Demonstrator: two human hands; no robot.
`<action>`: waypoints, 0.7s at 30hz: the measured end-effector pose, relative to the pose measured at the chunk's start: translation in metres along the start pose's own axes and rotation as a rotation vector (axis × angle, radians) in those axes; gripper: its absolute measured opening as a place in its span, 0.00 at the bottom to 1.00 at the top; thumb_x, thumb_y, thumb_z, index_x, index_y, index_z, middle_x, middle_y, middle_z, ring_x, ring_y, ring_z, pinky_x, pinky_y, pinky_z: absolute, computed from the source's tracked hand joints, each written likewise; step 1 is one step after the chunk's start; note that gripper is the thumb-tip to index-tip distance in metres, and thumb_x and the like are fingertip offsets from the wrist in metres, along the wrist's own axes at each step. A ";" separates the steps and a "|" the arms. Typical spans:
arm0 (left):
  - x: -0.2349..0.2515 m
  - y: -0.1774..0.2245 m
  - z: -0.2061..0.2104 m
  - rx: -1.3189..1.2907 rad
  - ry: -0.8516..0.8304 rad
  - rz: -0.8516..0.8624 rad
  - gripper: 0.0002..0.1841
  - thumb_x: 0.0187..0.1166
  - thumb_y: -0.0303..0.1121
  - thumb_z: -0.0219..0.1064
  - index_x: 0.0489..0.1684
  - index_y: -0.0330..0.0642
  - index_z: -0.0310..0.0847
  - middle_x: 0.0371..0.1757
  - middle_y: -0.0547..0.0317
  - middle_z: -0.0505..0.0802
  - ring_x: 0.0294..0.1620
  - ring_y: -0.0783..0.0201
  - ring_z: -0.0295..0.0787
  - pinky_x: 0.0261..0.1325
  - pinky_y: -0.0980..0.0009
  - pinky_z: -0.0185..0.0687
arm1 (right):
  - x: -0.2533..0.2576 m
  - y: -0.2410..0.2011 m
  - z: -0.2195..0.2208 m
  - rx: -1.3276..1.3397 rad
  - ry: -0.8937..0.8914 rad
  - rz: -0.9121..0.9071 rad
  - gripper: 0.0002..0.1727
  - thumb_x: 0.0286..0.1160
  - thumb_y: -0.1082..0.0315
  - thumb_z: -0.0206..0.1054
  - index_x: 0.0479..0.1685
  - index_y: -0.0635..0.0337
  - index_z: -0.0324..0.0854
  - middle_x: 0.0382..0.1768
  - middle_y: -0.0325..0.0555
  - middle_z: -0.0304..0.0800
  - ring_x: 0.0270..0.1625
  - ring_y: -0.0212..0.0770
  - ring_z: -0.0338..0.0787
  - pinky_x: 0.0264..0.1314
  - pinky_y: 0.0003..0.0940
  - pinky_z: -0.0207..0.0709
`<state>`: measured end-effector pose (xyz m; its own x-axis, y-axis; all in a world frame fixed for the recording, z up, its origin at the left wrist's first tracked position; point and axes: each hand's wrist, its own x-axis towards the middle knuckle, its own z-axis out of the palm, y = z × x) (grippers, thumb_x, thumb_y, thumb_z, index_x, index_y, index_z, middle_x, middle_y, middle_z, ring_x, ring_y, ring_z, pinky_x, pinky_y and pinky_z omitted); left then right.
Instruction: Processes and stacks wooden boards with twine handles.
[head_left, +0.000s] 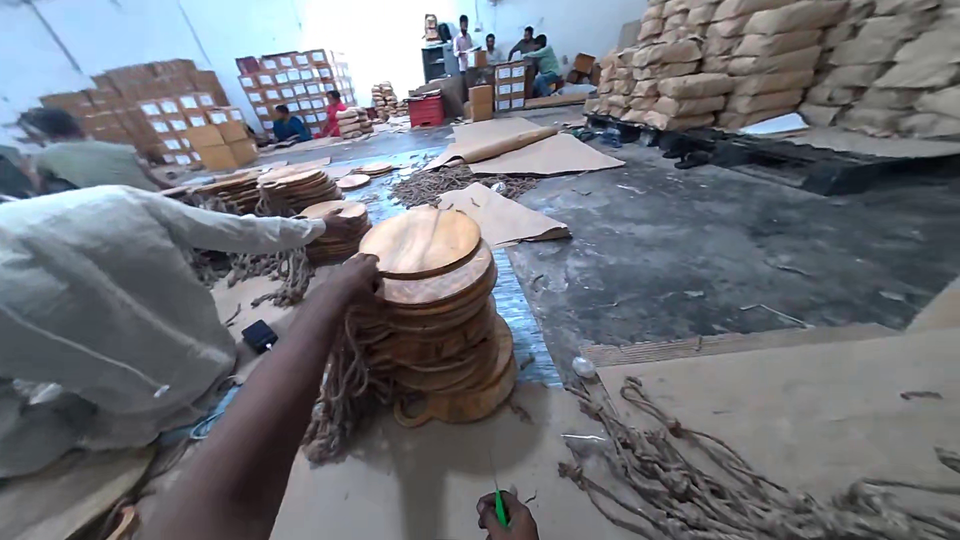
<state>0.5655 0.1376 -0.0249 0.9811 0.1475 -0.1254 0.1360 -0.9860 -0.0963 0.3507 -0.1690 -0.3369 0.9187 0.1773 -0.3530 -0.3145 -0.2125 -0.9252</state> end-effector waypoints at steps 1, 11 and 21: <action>0.004 -0.006 0.003 0.004 -0.006 -0.019 0.46 0.58 0.51 0.87 0.80 0.41 0.73 0.78 0.38 0.80 0.78 0.36 0.76 0.71 0.30 0.74 | 0.000 -0.002 0.001 0.008 -0.011 0.000 0.13 0.80 0.66 0.68 0.51 0.68 0.87 0.36 0.52 0.93 0.33 0.43 0.90 0.41 0.44 0.84; -0.023 -0.030 0.033 0.091 0.224 0.273 0.13 0.83 0.36 0.69 0.51 0.33 0.85 0.54 0.39 0.92 0.58 0.38 0.90 0.67 0.37 0.79 | 0.000 -0.010 0.003 0.040 -0.033 0.021 0.10 0.80 0.68 0.69 0.50 0.65 0.88 0.34 0.48 0.92 0.28 0.40 0.87 0.33 0.38 0.81; -0.066 -0.009 0.035 -0.193 0.548 0.153 0.22 0.79 0.44 0.74 0.60 0.35 0.86 0.68 0.40 0.89 0.78 0.44 0.80 0.85 0.51 0.70 | -0.005 -0.003 0.000 -0.039 -0.039 -0.017 0.15 0.82 0.70 0.64 0.59 0.72 0.83 0.40 0.58 0.90 0.33 0.47 0.88 0.36 0.46 0.84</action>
<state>0.4946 0.1391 -0.0508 0.9127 -0.0082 0.4085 -0.0404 -0.9967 0.0704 0.3469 -0.1691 -0.3321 0.9135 0.2185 -0.3432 -0.2886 -0.2465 -0.9252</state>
